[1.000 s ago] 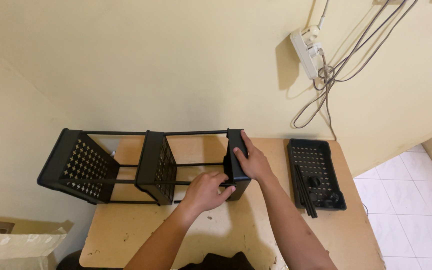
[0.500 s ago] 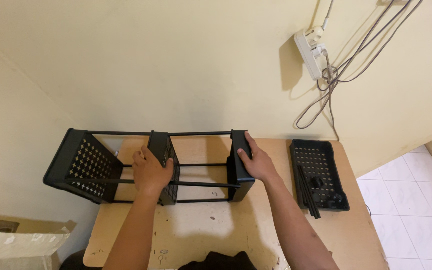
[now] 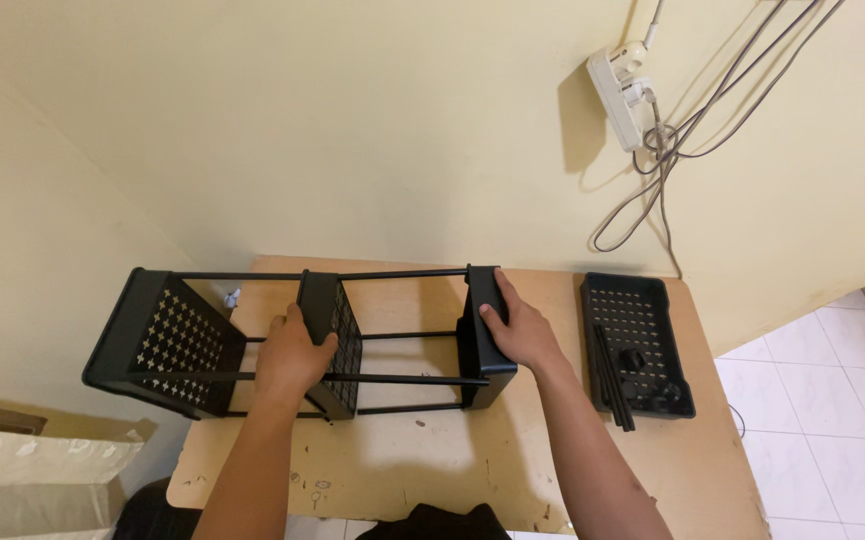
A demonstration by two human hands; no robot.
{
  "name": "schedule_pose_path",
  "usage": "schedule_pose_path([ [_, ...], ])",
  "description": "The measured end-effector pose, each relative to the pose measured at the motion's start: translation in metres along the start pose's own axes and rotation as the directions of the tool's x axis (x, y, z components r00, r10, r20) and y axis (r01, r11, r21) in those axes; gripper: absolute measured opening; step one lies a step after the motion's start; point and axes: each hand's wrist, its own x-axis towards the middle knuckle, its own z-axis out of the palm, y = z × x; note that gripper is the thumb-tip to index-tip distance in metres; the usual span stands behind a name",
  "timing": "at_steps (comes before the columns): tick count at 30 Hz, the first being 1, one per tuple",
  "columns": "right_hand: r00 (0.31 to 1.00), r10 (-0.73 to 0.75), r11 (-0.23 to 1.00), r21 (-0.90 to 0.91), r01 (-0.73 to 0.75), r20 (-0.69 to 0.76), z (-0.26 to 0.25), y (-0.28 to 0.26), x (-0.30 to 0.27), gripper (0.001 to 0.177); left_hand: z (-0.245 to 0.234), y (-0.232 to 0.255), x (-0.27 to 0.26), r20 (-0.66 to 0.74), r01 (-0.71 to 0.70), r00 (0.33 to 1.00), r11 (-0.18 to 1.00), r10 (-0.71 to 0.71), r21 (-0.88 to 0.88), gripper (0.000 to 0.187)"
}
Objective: The person assembles a black plastic shelving unit by inserting metal rods into slots on the side panels. They repeatedly insert and remove rods to test fit, then secure the structure by snapping the side panels together.
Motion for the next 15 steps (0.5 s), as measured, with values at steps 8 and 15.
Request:
schedule_pose_path([
  [8,0.999,-0.052,0.999,0.009,0.051,0.016,-0.009,0.009,-0.024,0.075,0.017,-0.012,-0.031,-0.106,-0.067,0.992,0.997,0.062,-0.046,0.084],
  [15,0.996,-0.085,0.995,0.045,0.084,0.022,-0.010,0.011,-0.026,0.074,0.016,0.004,-0.046,-0.339,-0.142,0.922,0.978,0.187,0.153,0.079],
])
